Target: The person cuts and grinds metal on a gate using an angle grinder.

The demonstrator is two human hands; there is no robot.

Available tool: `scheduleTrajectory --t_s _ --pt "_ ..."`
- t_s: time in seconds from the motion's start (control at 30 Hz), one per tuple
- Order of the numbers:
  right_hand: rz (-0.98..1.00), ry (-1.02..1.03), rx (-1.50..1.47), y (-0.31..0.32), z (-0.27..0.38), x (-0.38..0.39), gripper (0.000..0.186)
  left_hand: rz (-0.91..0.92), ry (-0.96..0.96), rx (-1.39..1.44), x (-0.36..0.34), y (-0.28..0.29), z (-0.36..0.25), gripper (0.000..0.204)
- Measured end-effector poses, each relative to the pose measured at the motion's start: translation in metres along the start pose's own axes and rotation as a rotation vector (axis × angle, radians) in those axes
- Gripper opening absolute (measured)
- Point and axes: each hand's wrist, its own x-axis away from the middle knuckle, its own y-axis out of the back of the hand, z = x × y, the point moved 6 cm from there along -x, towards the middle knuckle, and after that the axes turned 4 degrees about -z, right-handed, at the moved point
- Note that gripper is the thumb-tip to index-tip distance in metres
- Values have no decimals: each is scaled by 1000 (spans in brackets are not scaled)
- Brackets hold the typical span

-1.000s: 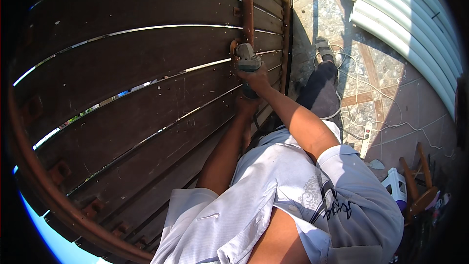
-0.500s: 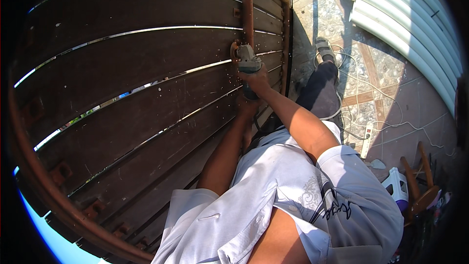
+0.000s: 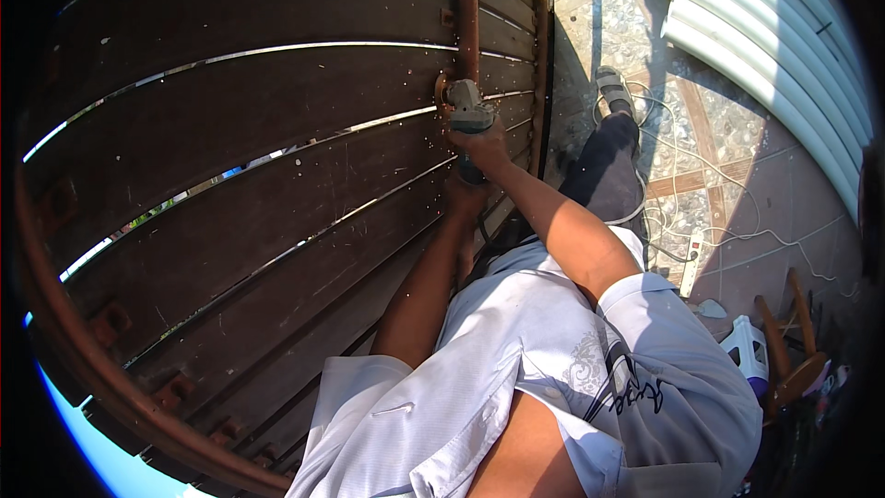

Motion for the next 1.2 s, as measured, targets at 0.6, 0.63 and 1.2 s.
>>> scheduleTrajectory --t_s 0.6,0.63,1.2 --pt "-53 87 -23 1 -14 -8 56 11 4 -47 -1 -4 -1 77" --pt "-36 60 -35 0 -13 -6 56 34 34 -70 -2 -4 2 79" --pt "-19 -33 -7 3 9 9 76 10 38 -24 -1 0 7 78"
